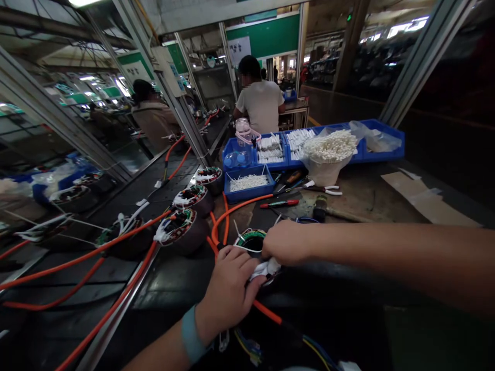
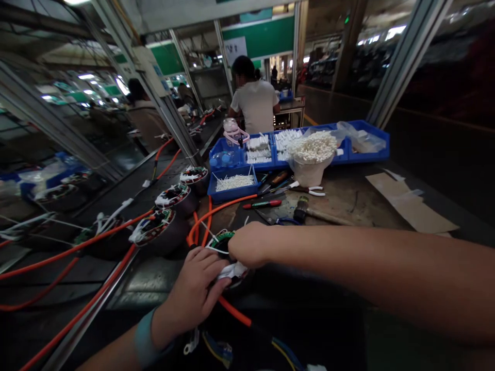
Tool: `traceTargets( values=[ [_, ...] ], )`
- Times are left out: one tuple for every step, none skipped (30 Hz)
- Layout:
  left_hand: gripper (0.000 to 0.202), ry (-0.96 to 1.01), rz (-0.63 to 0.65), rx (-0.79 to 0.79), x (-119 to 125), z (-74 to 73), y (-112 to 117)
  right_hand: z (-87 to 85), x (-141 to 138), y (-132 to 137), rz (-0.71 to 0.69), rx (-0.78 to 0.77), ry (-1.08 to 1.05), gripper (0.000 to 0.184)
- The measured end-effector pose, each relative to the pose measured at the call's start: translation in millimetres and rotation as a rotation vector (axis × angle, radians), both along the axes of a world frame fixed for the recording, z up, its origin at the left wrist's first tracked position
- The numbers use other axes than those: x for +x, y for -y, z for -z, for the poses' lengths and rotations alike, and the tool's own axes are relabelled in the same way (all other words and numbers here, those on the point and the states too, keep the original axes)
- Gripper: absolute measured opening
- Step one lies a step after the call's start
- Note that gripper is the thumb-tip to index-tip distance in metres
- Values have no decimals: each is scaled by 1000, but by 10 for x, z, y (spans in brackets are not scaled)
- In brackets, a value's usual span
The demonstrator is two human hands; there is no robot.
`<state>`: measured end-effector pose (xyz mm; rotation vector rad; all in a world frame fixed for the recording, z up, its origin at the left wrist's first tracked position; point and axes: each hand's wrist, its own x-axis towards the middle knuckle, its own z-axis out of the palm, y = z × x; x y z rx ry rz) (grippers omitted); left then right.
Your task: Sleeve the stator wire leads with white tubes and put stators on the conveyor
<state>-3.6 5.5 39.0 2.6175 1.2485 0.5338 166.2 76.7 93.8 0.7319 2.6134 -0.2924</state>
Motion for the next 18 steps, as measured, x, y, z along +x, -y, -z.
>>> traceTargets(
  values=[
    [15,15,-6,16,10,11,5,7,-20,-16,-11,-4,-6,30],
    [16,22,-16,19,22,17,11,18,-30,-27,-13,-14,-15,31],
    [18,19,-29,11,33,19,17,32,-29,-31,-8,-20,-27,32],
    [19,12,-44,-4,41,18,23,51,-13,-29,4,-20,-43,33],
    [20,6,-56,-19,45,16,26,74,20,-22,23,-21,-72,32],
    [21,3,-59,-33,44,16,28,102,69,-13,46,-32,-117,30],
    [22,6,-51,-40,38,18,26,136,135,-4,66,-65,-183,29],
    [23,16,-38,-35,28,22,23,178,217,3,91,-127,-277,28],
    [25,28,-23,-24,15,30,18,228,310,7,135,-200,-402,28],
    [26,38,-5,-13,0,38,13,287,409,7,195,-261,-552,29],
    [27,43,12,-6,-15,46,9,355,509,4,271,-285,-709,30],
    [28,44,24,-1,-29,52,6,431,602,1,354,-270,-849,28],
    [29,42,33,2,-41,55,4,513,683,1,431,-233,-955,26],
    [30,37,40,0,-51,52,2,599,746,4,482,-196,-1014,24],
    [31,28,46,-5,-57,43,1,683,788,12,493,-181,-1035,22],
    [33,17,48,-14,-60,27,0,763,810,23,478,-199,-1036,23],
    [34,5,46,-27,-58,6,-2,833,812,35,447,-240,-1043,24],
    [36,-11,44,-45,-50,-19,-4,890,798,45,403,-280,-1069,24]
  ],
)
